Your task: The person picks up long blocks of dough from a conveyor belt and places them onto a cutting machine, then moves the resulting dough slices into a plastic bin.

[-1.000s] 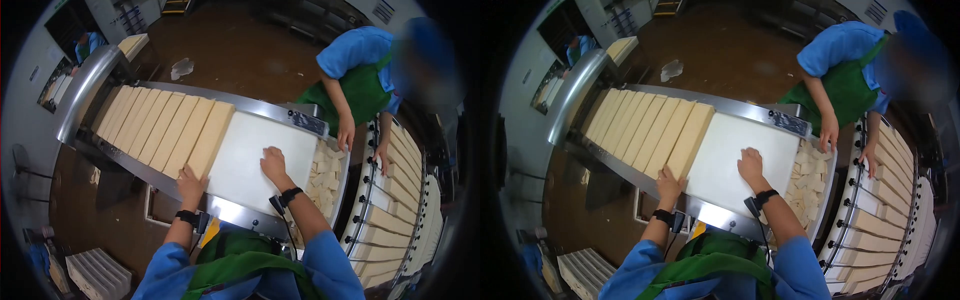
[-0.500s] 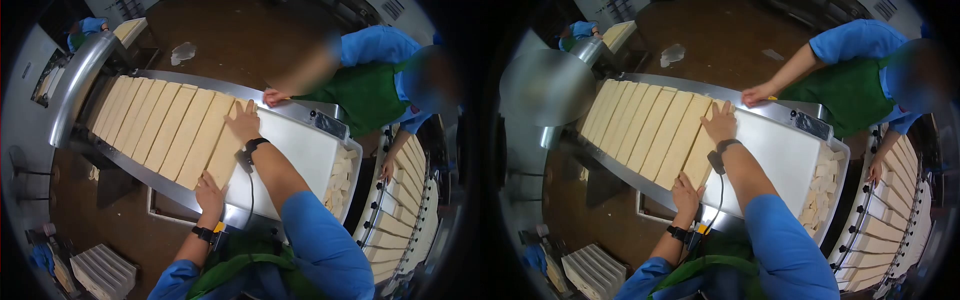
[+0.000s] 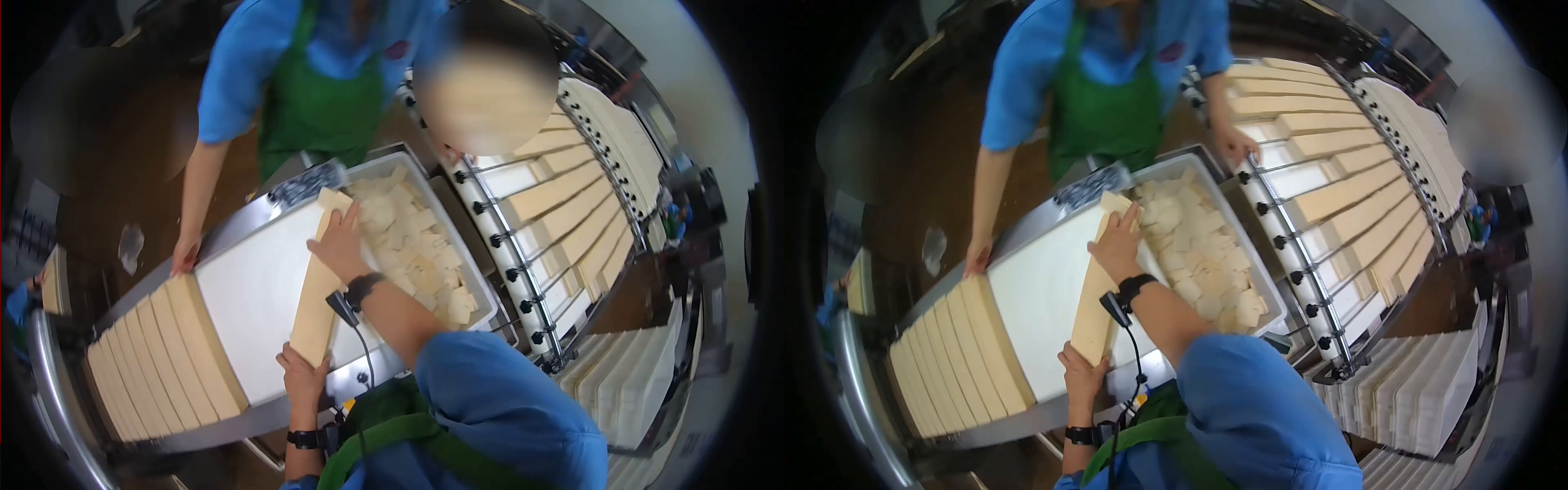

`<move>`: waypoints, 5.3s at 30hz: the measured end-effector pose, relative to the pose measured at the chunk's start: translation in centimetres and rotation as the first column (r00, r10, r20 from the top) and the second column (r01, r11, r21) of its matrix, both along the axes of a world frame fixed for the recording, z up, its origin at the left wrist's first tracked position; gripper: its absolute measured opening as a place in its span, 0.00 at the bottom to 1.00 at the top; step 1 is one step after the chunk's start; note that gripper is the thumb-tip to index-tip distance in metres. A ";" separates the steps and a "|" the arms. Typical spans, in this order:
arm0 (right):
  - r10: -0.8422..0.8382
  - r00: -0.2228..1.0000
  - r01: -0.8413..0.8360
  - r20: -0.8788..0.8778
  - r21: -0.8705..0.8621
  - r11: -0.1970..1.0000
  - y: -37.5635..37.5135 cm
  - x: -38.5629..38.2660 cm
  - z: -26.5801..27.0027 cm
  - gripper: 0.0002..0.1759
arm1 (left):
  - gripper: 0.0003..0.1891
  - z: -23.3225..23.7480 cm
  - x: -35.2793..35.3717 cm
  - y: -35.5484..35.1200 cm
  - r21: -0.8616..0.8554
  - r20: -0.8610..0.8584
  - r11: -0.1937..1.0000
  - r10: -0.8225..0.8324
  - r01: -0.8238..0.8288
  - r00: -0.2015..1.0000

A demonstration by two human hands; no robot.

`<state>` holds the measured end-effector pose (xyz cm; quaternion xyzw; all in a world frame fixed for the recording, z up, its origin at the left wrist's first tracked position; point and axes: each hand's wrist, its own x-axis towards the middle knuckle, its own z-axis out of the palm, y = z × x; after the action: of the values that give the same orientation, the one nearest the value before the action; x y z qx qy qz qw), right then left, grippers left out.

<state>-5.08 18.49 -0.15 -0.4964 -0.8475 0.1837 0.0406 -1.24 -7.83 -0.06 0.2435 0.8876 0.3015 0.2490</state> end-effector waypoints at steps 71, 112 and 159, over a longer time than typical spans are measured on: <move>0.131 0.984 -0.067 -0.118 0.432 0.899 27.9 28.8 2.0 0.11 | 0.23 0.7 12.5 23.7 0.331 -0.326 0.878 -0.236 0.345 0.915; 0.120 0.989 -0.136 0.081 0.236 0.962 19.8 28.1 1.9 0.38 | 0.17 24.7 12.0 -7.5 0.771 -0.197 -0.138 -0.980 0.621 0.027; 0.612 0.661 -0.471 -0.434 0.395 0.789 8.1 21.8 6.3 0.07 | 0.43 -8.1 -3.0 -14.1 0.170 -0.274 0.627 0.771 -0.760 0.575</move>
<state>16.75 26.61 6.11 -0.1372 -0.9254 0.2119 0.2826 -4.19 -21.95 -8.18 -0.1136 0.9279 0.3504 -0.0576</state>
